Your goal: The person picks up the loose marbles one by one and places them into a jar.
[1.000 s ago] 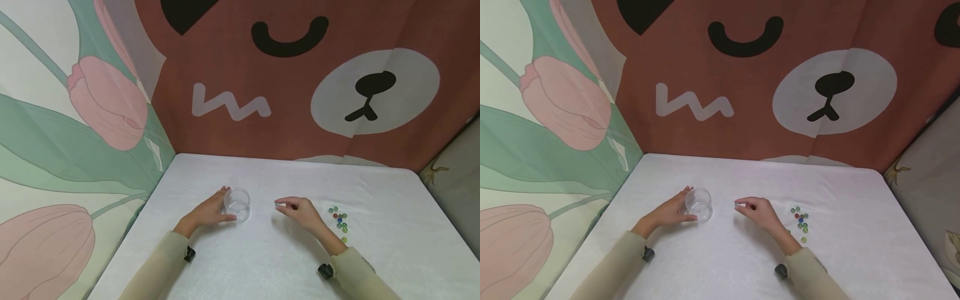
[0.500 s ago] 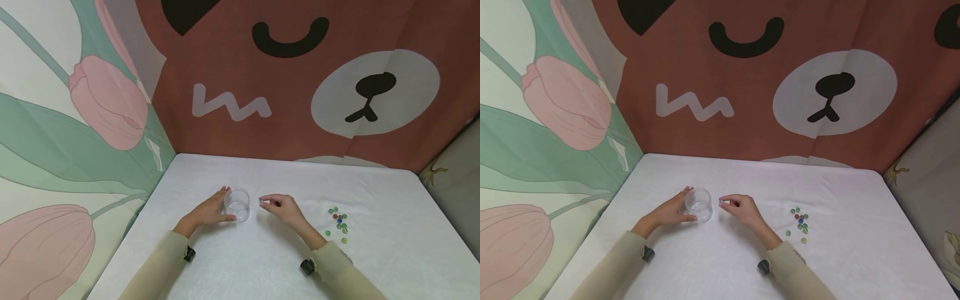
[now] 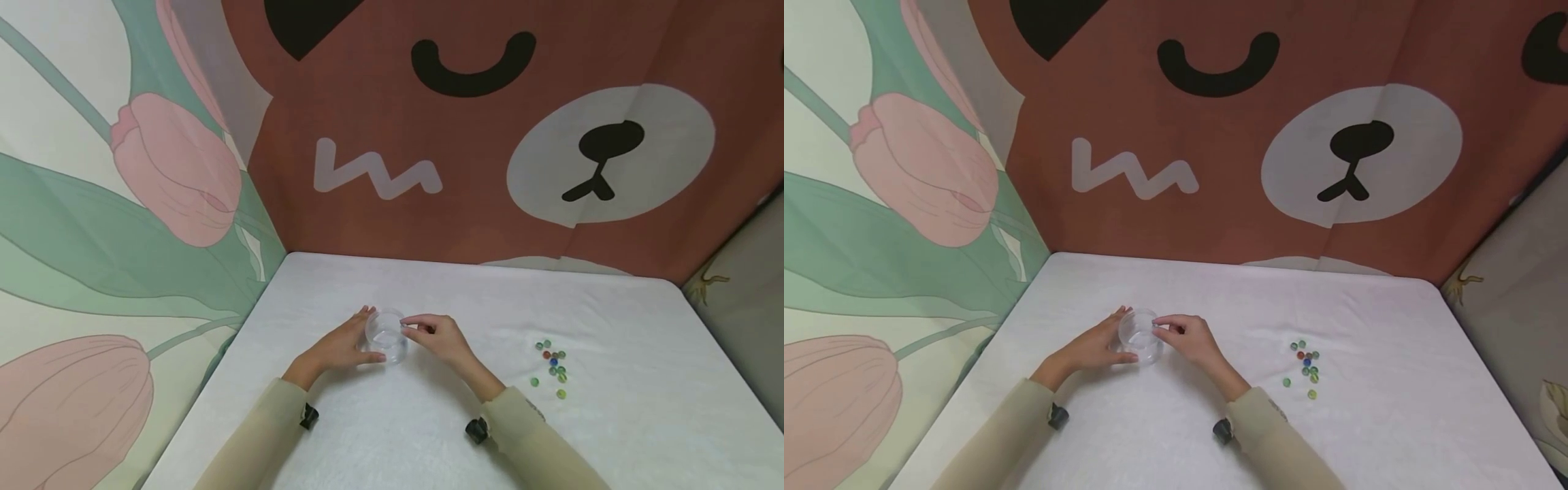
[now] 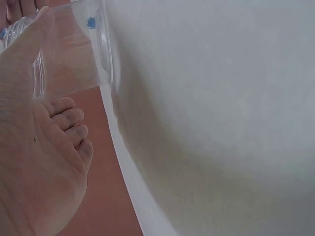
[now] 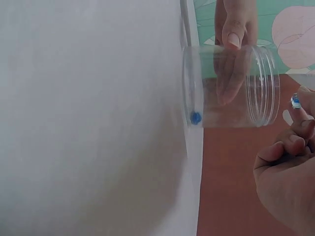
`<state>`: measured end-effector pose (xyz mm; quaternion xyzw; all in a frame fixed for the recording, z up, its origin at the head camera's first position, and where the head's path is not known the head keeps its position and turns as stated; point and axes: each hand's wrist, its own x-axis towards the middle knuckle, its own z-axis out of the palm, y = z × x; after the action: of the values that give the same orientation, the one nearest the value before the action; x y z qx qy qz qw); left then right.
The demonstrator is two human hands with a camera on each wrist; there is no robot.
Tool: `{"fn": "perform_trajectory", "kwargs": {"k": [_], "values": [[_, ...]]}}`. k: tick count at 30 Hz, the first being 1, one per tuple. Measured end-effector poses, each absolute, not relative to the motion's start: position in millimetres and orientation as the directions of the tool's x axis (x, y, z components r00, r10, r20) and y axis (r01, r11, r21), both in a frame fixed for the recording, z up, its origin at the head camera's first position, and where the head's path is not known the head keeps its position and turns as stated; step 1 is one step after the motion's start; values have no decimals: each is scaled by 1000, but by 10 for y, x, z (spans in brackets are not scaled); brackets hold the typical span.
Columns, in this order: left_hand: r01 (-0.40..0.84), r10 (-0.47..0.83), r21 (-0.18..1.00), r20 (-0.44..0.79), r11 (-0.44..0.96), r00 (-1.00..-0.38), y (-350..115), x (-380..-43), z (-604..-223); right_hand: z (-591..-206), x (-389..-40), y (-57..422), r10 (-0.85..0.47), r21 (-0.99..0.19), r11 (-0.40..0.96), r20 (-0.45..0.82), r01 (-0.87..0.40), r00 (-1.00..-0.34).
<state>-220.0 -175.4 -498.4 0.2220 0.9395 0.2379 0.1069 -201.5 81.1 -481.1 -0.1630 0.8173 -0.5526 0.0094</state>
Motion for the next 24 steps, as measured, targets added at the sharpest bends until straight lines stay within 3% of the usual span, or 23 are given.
{"fn": "perform_trajectory", "kwargs": {"k": [24], "values": [[349,464,501,-121,792,-878,-1743,-2181,-4958,-4860,-2107,534,-266,-911,342,143,-232,-953]]}}
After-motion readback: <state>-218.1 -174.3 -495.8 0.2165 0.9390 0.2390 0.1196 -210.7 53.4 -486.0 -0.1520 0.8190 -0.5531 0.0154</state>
